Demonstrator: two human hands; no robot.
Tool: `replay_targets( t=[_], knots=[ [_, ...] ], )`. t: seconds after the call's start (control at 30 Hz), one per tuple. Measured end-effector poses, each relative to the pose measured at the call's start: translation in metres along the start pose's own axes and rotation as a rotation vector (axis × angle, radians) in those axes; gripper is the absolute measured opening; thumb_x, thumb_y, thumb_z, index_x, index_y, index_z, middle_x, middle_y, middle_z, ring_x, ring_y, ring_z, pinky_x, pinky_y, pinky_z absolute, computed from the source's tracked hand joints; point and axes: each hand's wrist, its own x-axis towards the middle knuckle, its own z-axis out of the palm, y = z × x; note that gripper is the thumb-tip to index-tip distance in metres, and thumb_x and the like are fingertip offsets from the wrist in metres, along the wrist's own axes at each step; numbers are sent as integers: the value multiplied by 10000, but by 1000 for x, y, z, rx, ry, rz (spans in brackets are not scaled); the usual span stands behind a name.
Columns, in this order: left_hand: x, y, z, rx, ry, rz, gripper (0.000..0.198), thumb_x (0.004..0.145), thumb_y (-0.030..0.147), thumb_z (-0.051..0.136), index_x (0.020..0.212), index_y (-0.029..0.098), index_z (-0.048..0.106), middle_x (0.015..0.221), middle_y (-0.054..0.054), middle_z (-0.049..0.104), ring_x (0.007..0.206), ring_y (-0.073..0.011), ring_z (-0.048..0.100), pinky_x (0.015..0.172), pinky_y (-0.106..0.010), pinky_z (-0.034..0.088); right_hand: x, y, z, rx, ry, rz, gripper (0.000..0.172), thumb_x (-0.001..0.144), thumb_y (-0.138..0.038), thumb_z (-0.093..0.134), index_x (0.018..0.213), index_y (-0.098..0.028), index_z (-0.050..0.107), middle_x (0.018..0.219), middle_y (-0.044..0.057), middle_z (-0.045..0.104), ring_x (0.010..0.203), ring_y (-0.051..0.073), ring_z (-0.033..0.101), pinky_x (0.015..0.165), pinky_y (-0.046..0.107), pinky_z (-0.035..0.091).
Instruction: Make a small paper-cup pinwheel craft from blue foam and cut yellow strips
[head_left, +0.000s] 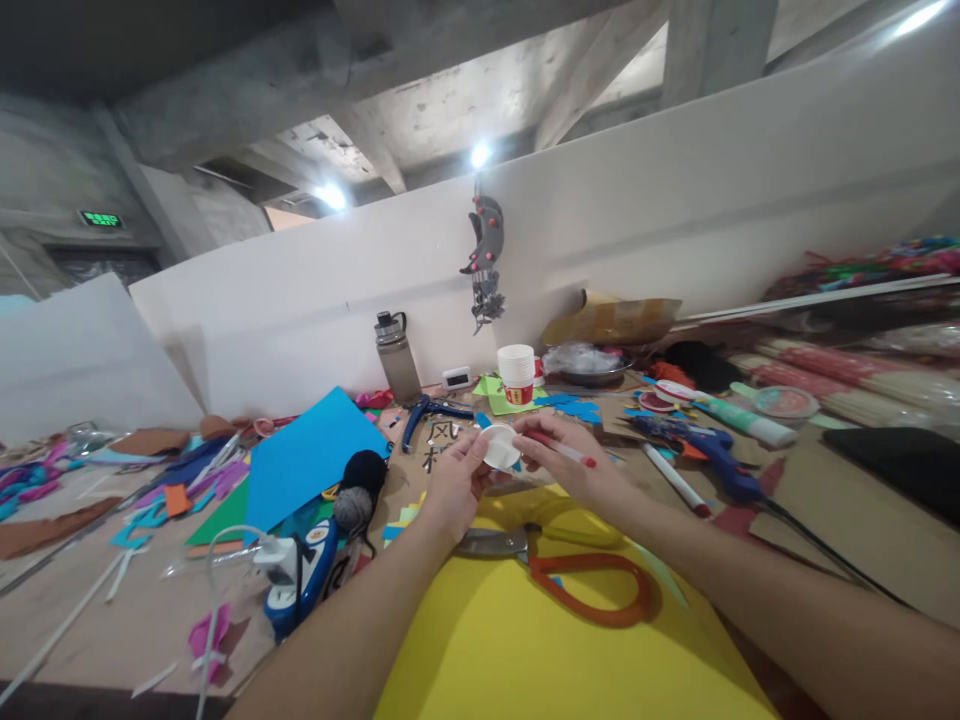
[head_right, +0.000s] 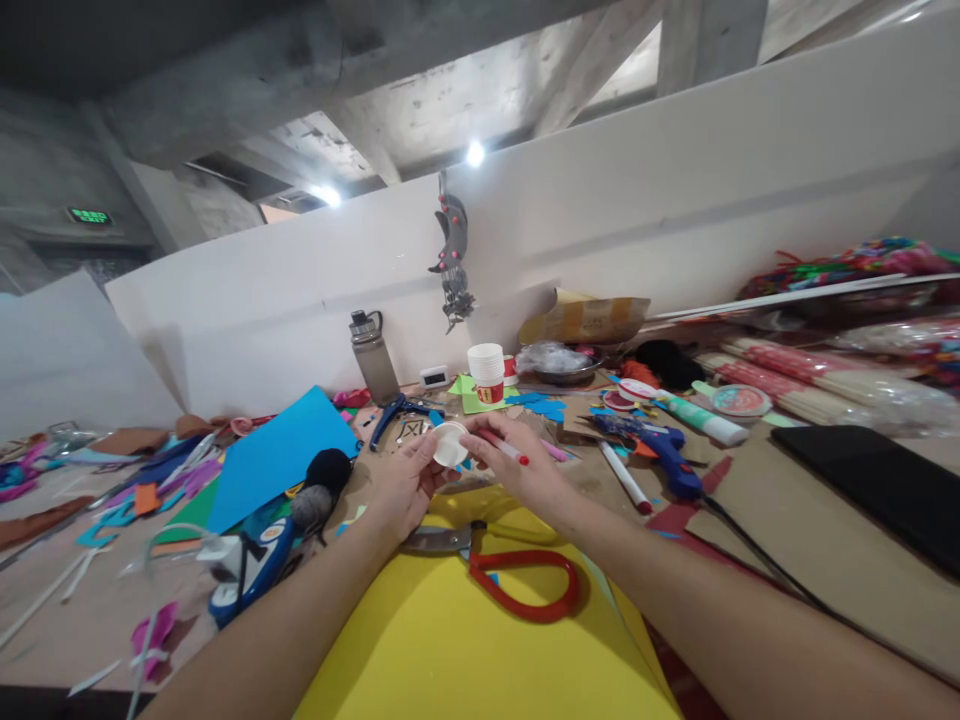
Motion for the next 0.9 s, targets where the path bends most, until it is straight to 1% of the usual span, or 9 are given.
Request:
replay_targets(
  t=[0.2, 0.37, 0.47, 0.57, 0.7, 0.8, 0.9],
  knots=[
    [1, -3, -1, -40, 14, -24, 373, 662, 387, 749, 897, 102, 691, 792, -88, 704, 588, -114, 599, 515, -213, 495, 0, -1, 3, 19, 3, 35, 271, 796, -430, 595, 888, -175, 595, 745, 11, 599, 610, 130, 550, 568, 262, 460],
    [2, -7, -2, -64, 14, -51, 371, 679, 384, 736, 919, 104, 688, 769, -83, 700, 578, -115, 596, 490, -205, 477, 0, -3, 5, 35, 12, 81, 277, 764, -436, 625, 853, -175, 594, 678, -4, 577, 592, 128, 537, 535, 253, 446],
    [3, -9, -3, -86, 38, -57, 363, 715, 392, 703, 953, 118, 676, 789, -83, 703, 585, -124, 608, 493, -213, 475, -1, -2, 6, 89, -4, 80, 293, 780, -454, 606, 870, -176, 591, 681, -3, 574, 596, 123, 530, 541, 252, 447],
    [5, -10, -6, -96, 67, -80, 363, 738, 407, 676, 964, 123, 664, 796, -95, 706, 595, -145, 631, 509, -230, 478, -1, 0, 6, 91, -23, 96, 338, 806, -494, 559, 910, -174, 591, 724, 15, 589, 626, 132, 546, 568, 266, 467],
    [7, -12, -9, -92, 95, -117, 364, 749, 421, 659, 967, 129, 651, 797, -110, 710, 637, -178, 661, 516, -236, 478, -2, 4, 5, 71, -11, 108, 362, 819, -530, 519, 862, -176, 580, 715, 16, 580, 631, 137, 545, 585, 275, 474],
    [8, -13, -10, -78, 95, -103, 354, 746, 424, 661, 949, 134, 651, 813, -107, 712, 615, -161, 655, 488, -213, 454, -2, 2, 5, 54, 9, 133, 361, 809, -533, 530, 833, -176, 581, 696, 8, 562, 621, 131, 531, 573, 268, 456],
    [7, -13, -9, -62, 89, -62, 352, 726, 419, 685, 938, 140, 654, 826, -90, 705, 606, -141, 642, 473, -197, 439, -3, -4, 5, 50, -20, 171, 345, 790, -517, 558, 834, -175, 579, 718, 7, 565, 627, 132, 525, 563, 264, 433]
  ],
)
